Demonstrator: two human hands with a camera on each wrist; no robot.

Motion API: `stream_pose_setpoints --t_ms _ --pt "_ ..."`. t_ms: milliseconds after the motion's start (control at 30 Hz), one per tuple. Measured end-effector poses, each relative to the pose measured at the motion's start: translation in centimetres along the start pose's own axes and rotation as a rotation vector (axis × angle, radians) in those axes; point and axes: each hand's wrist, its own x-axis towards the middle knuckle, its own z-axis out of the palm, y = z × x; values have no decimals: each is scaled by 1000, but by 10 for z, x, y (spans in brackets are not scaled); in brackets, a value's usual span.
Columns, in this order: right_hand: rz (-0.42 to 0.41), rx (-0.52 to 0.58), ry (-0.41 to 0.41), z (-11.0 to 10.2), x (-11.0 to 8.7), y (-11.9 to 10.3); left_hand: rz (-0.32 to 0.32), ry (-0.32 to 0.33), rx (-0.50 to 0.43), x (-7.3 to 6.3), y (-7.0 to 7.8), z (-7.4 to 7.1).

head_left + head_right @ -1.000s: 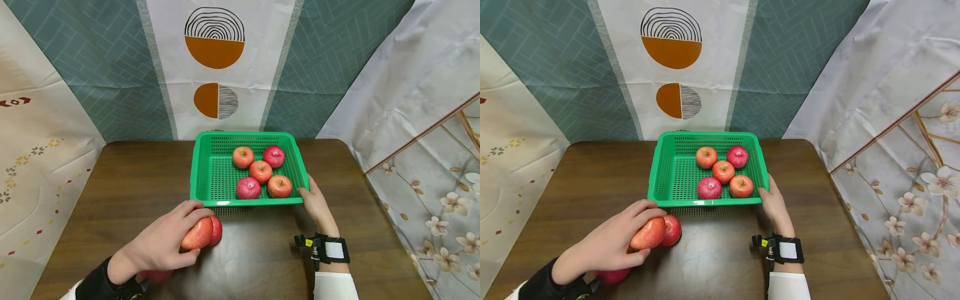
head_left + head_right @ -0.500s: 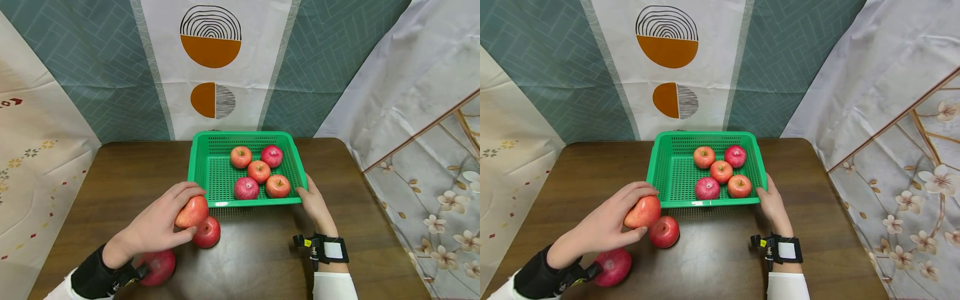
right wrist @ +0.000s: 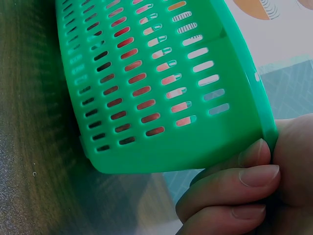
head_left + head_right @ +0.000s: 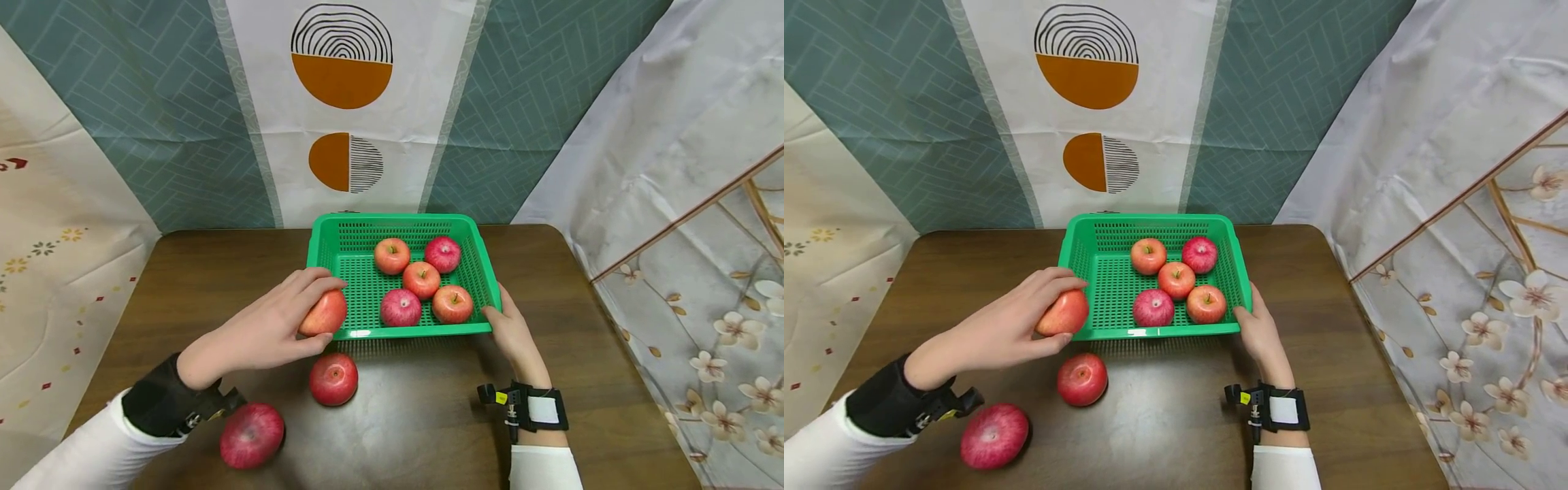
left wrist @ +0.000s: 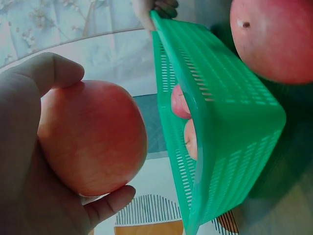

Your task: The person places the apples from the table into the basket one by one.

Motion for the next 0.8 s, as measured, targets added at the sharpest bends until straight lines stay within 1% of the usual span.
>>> stream_pose_setpoints --t_ms 67,167,333,500,600,667,800 --pt "-3 3 0 -1 0 0 10 -18 -1 8 -3 0" --pt "-9 11 1 -1 -2 -2 3 -61 -10 23 -7 2" --pt "-9 8 6 -3 -3 -2 -31 -170 -12 54 -19 8" --pt "-11 -13 14 -3 -1 -1 -73 -272 37 79 -27 18" --pt "-11 -19 14 -2 0 0 -91 -332 72 89 -29 24" --pt "-7 -21 14 -1 0 -1 -106 -364 81 94 -30 27" --pt "-4 -18 13 -1 -1 -1 -129 -387 73 99 -32 32"
